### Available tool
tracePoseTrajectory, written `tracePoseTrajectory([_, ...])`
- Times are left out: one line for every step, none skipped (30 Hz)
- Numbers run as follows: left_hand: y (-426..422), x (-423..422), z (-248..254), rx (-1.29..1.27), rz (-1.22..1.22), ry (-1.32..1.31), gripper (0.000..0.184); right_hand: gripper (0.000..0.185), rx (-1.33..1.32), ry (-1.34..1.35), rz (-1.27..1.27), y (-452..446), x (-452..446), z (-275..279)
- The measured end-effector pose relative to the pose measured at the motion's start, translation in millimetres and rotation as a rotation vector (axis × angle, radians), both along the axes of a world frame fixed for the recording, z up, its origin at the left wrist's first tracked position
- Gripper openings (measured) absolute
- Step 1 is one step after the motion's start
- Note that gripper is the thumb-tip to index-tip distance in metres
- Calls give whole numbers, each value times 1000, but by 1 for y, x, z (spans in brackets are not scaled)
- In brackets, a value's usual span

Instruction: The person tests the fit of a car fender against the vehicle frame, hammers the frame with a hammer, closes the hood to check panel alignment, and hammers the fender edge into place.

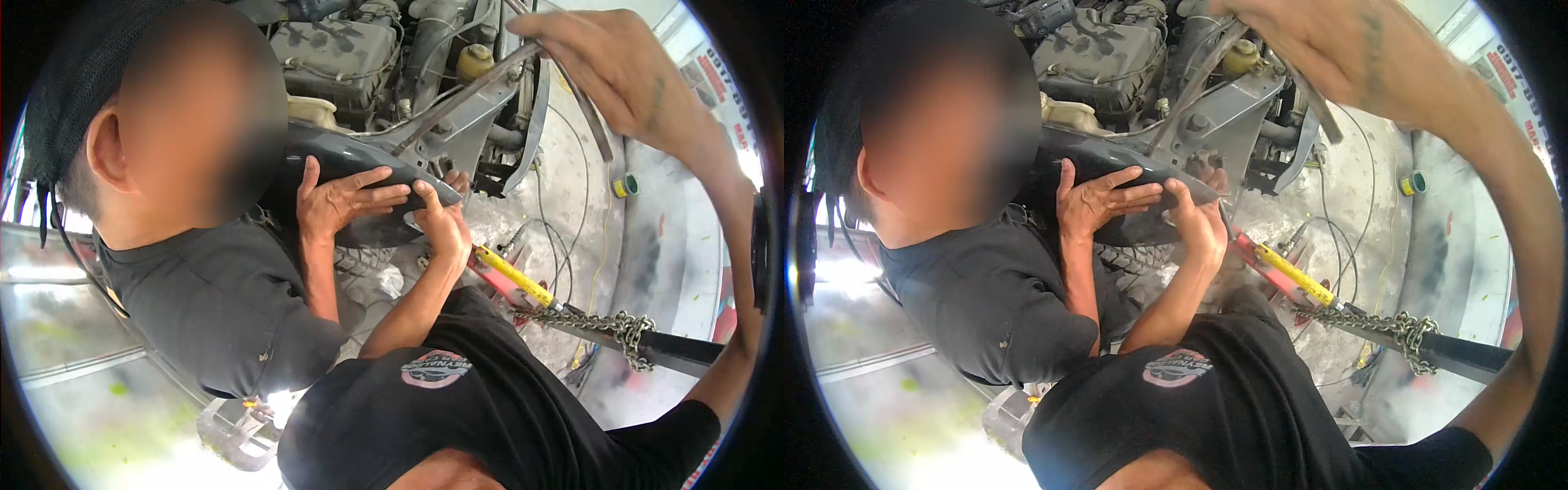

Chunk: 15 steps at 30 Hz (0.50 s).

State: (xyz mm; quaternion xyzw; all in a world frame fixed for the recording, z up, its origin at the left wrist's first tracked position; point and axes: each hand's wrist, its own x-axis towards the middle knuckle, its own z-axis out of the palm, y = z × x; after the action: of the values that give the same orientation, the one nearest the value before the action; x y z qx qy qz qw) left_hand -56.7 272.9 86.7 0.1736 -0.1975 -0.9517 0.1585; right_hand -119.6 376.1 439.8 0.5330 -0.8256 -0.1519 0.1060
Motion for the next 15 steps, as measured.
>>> tracePoseTrajectory([0, -1, -3, -14, 10, -8, 79, 38, 39, 11, 118, 3, -6, 3])
tracePoseTrajectory([1, -2, -6, -14, 10, -10, 79, 38, 39, 10, 118, 8, -2, -1])
tracePoseTrajectory([0, -2, -7, 0, 0, -16, 78, 38, -84, 156, 31, -8, 19, -4])
tracePoseTrajectory([0, 0, -7, 13, -10, -27, 78, 37, -206, 296, -58, -16, 29, -9])
tracePoseTrajectory([2, -1, -6, 15, -11, -35, 78, 37, -205, 288, -60, -14, 9, -14])
tracePoseTrajectory([1, -1, -1, -5, 4, -20, 78, 33, -284, 394, 223, -10, -27, -20])
tracePoseTrajectory([0, 0, 0, -27, 18, -7, 79, 29, -367, 495, 507, -13, -43, -25])
tracePoseTrajectory([-1, -1, 0, -28, 19, -10, 79, 29, -369, 492, 507, -2, -40, -17])
tracePoseTrajectory([-1, -2, 0, -30, 12, -15, 80, 24, -26, 357, 312, 4, -25, 5])
tracePoseTrajectory([0, 1, -2, -29, 9, -26, 80, 23, 315, 210, 118, 8, -18, 15])
tracePoseTrajectory([0, 2, -4, -31, 6, -30, 80, 23, 313, 206, 116, 12, -26, 7])
tracePoseTrajectory([0, 0, -7, -20, 3, -25, 81, 24, 106, 72, 149, 9, -37, -2])
tracePoseTrajectory([2, -3, -8, -1, 10, -20, 82, 29, -94, -61, 191, 5, -44, -4])
tracePoseTrajectory([3, -2, -10, 3, 17, -20, 82, 29, -90, -63, 199, 7, -38, -1])
tracePoseTrajectory([2, 0, -11, 2, 18, -32, 83, 28, -214, -328, -220, -4, -13, 7])
